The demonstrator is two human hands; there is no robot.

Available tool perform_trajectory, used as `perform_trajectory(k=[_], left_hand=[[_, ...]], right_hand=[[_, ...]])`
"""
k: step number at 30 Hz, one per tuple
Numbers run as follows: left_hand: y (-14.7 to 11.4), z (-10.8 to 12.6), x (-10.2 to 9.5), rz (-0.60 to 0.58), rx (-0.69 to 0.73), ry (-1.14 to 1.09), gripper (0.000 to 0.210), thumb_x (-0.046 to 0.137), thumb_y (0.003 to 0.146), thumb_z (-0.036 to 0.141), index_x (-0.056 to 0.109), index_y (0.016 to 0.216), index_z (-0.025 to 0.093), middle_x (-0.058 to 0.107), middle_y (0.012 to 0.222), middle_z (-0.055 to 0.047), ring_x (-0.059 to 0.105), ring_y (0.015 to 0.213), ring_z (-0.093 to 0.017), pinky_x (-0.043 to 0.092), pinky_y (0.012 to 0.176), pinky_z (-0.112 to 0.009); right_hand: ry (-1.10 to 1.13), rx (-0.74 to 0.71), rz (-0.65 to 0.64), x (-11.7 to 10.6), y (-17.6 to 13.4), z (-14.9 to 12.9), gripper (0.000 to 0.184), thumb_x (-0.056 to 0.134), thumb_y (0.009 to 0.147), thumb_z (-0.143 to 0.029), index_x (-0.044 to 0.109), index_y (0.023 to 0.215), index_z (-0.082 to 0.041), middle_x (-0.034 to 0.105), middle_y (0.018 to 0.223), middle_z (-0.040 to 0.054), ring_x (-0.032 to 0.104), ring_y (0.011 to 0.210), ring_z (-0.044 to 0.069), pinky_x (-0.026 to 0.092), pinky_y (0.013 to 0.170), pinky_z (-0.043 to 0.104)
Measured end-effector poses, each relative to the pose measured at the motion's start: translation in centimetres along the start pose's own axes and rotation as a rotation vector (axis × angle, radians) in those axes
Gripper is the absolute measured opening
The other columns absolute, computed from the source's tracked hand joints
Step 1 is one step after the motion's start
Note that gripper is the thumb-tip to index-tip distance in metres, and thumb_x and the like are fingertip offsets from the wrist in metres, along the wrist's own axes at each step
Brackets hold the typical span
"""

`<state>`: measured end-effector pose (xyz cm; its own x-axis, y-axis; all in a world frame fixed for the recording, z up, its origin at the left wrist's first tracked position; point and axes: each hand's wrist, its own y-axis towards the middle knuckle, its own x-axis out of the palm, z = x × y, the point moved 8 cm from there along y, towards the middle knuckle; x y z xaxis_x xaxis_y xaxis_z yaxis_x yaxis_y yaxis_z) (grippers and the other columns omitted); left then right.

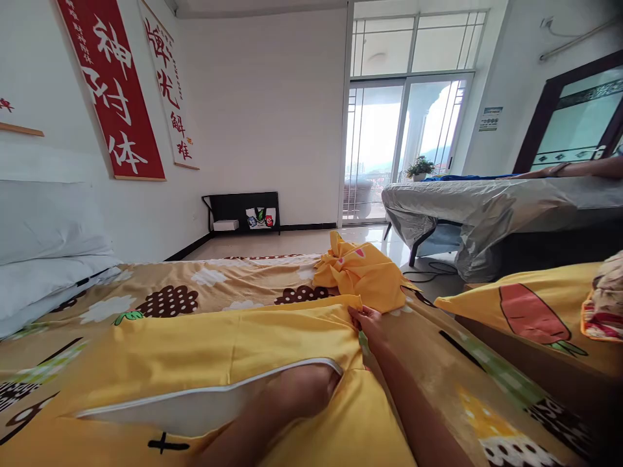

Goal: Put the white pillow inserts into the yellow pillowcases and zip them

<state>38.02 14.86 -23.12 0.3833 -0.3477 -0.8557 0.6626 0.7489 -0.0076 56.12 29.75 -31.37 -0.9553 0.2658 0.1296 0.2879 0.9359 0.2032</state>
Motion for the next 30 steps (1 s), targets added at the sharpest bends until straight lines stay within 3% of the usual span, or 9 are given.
perform_trajectory(k=[4,9,12,15,19,22,25,27,30], left_hand=[[-2.9,2.4,-0.2,-0.053,0.039,0.244,0.04,0.045,0.078,0.009,0.064,0.112,0.016,0.066,0.113,-0.012,0.062,0.101,-0.028,0.048,0.088,-0.039],[-4.4,3.5,-2.8,0.179,0.075,0.532,0.069,0.054,0.073,0.009,0.039,0.139,0.025,0.048,0.137,-0.011,0.048,0.12,-0.03,0.041,0.099,-0.045],[-3.4,2.1,-3.3,0.19,-0.012,0.736,0.045,0.05,0.083,0.014,0.049,0.128,0.019,0.057,0.12,-0.013,0.054,0.109,-0.029,0.046,0.089,-0.046],[-2.3,2.2,-3.3,0.172,0.053,0.913,0.022,0.039,0.091,0.013,0.059,0.098,0.016,0.063,0.095,-0.01,0.059,0.089,-0.025,0.047,0.074,-0.039],[-2.6,5.1,-3.5,0.207,0.247,1.052,0.017,0.041,0.092,0.014,0.057,0.09,0.015,0.062,0.089,-0.008,0.058,0.082,-0.023,0.041,0.066,-0.034],[-4.3,8.4,-3.8,0.265,0.375,1.082,0.011,0.044,0.09,0.015,0.055,0.088,0.016,0.06,0.084,-0.006,0.055,0.078,-0.02,0.037,0.064,-0.032],[-6.6,11.0,-2.8,0.287,0.541,1.144,0.009,0.049,0.087,0.018,0.054,0.08,0.017,0.055,0.073,-0.004,0.049,0.069,-0.019,0.032,0.058,-0.032],[-7.7,11.6,-2.5,0.298,0.574,1.2,0.01,0.05,0.085,0.019,0.054,0.076,0.016,0.052,0.067,-0.004,0.046,0.064,-0.018,0.027,0.055,-0.032],[-8.6,11.5,-3.3,0.281,0.509,1.186,0.01,0.048,0.083,0.016,0.054,0.075,0.017,0.051,0.067,-0.003,0.045,0.063,-0.018,0.026,0.054,-0.033]], right_hand=[[-0.08,-0.092,0.073,-1.2,0.7,-0.6,0.038,0.075,0.053,-0.051,0.062,0.063,-0.018,0.059,0.062,-0.0005,0.051,0.06,0.015,0.041,0.056,0.026],[-0.152,-0.222,0.118,-0.6,-0.7,-3.8,0.044,0.063,0.064,-0.061,0.062,0.075,-0.018,0.063,0.077,0.0027,0.056,0.073,0.018,0.045,0.062,0.027],[-0.213,-0.289,0.083,1.4,-1.9,-6.9,0.044,0.055,0.071,-0.063,0.06,0.076,-0.02,0.062,0.07,0.0022,0.055,0.067,0.018,0.044,0.059,0.028],[-0.313,-0.35,0.041,3.2,-2.0,-11.0,0.037,0.061,0.067,-0.057,0.055,0.066,-0.021,0.057,0.059,-0.0008,0.052,0.062,0.017,0.042,0.057,0.027],[-0.453,-0.403,0.011,4.4,-1.0,-17.5,0.027,0.062,0.069,-0.045,0.051,0.061,-0.021,0.053,0.055,-0.003,0.049,0.059,0.016,0.037,0.056,0.026],[-0.552,-0.436,0.054,5.0,-0.6,-22.0,0.021,0.055,0.075,-0.036,0.048,0.06,-0.022,0.051,0.057,-0.0025,0.048,0.061,0.016,0.033,0.057,0.026],[-0.645,-0.456,0.073,6.3,-0.9,-25.4,0.02,0.056,0.072,-0.025,0.044,0.056,-0.022,0.049,0.057,-0.0017,0.047,0.062,0.016,0.03,0.057,0.026],[-0.685,-0.465,0.071,7.3,-1.4,-27.3,0.02,0.058,0.07,-0.022,0.043,0.056,-0.022,0.05,0.059,-0.001,0.047,0.064,0.017,0.029,0.057,0.026],[-0.712,-0.483,0.084,8.7,-2.4,-30.0,0.017,0.056,0.073,-0.023,0.044,0.061,-0.022,0.053,0.066,0.0001,0.048,0.066,0.017,0.029,0.057,0.026]])
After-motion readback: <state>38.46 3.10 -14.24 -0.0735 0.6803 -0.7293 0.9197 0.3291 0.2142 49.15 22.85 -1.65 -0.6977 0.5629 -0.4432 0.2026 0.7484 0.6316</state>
